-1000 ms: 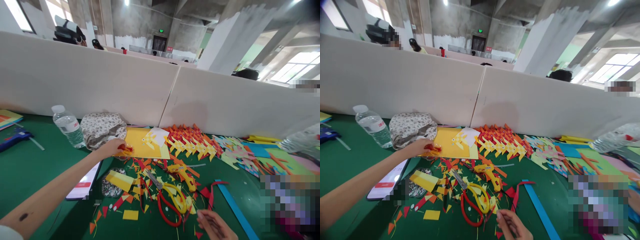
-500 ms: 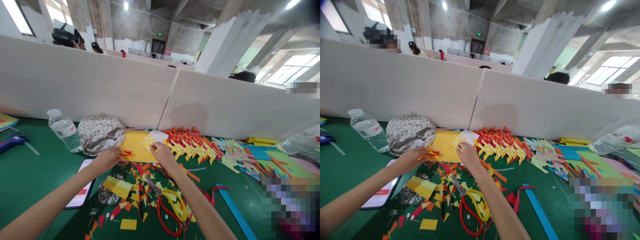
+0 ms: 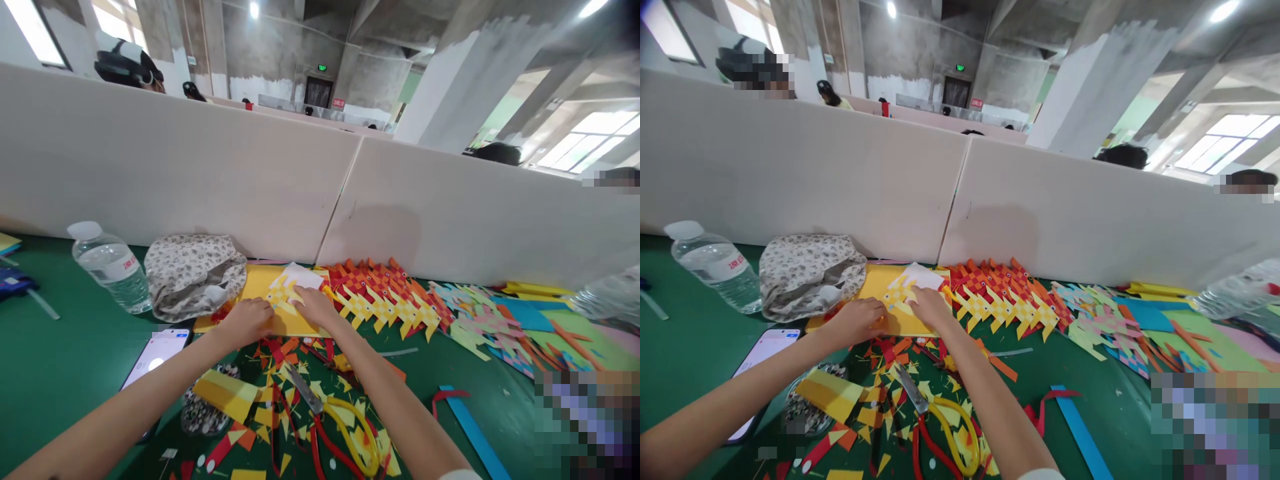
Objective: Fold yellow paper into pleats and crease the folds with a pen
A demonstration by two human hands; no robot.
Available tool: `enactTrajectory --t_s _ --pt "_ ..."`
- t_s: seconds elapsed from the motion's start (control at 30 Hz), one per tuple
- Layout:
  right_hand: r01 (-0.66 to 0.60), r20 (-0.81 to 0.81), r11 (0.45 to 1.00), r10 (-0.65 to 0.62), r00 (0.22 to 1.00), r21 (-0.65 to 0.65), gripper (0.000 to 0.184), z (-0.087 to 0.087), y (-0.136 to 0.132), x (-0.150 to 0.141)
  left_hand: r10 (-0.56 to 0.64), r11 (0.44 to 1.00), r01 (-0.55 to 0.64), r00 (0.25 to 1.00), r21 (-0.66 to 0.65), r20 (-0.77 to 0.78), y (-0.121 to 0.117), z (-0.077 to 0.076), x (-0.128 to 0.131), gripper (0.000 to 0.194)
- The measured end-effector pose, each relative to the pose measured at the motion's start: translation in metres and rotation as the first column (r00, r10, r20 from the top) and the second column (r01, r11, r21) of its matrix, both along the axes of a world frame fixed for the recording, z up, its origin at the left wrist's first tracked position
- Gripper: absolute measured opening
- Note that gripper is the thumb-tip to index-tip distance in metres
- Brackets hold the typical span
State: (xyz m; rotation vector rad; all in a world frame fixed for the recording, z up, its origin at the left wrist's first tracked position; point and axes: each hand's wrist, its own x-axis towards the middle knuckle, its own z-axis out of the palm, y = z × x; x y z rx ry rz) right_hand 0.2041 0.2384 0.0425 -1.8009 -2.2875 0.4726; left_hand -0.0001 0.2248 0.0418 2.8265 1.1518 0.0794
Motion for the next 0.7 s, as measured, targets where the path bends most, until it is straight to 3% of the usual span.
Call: enactTrajectory --t_s 0.1,0.2,0.33,0.5,0.7 --pt "0.014 -0.112 1.000 -0.015 0.994 -0.008 0.035 0.010 0.003 0.000 -0.021 1.000 0.021 0.999 0.003 -0.042 0.006 -0.005 0.016 0.028" --pt "0.153 -0.186 0.987 -0.158 0.970 -0.040 0.030 0.022 0.005 0.021 -0.055 0.998 0.055 0.997 0.004 -0.059 0.008 -0.007 0.023 0.028" --pt "0.300 -0.190 0.923 -0.348 0.918 -0.240 0.029 0.022 0.000 0.051 -0.087 0.996 0.087 0.995 0.002 -0.056 0.005 -0.009 0.029 0.027" --pt "0.290 -0.209 0.847 -0.413 0.886 -0.445 0.029 0.002 -0.005 0.043 -0.078 0.997 0.078 0.996 -0.009 -0.053 0.002 -0.006 0.051 0.029" --pt "0.185 -0.344 0.896 -0.336 0.877 -0.404 0.030 0.003 -0.008 0.032 -0.013 0.999 0.011 0.999 -0.040 -0.043 0.000 -0.002 0.074 0.031"
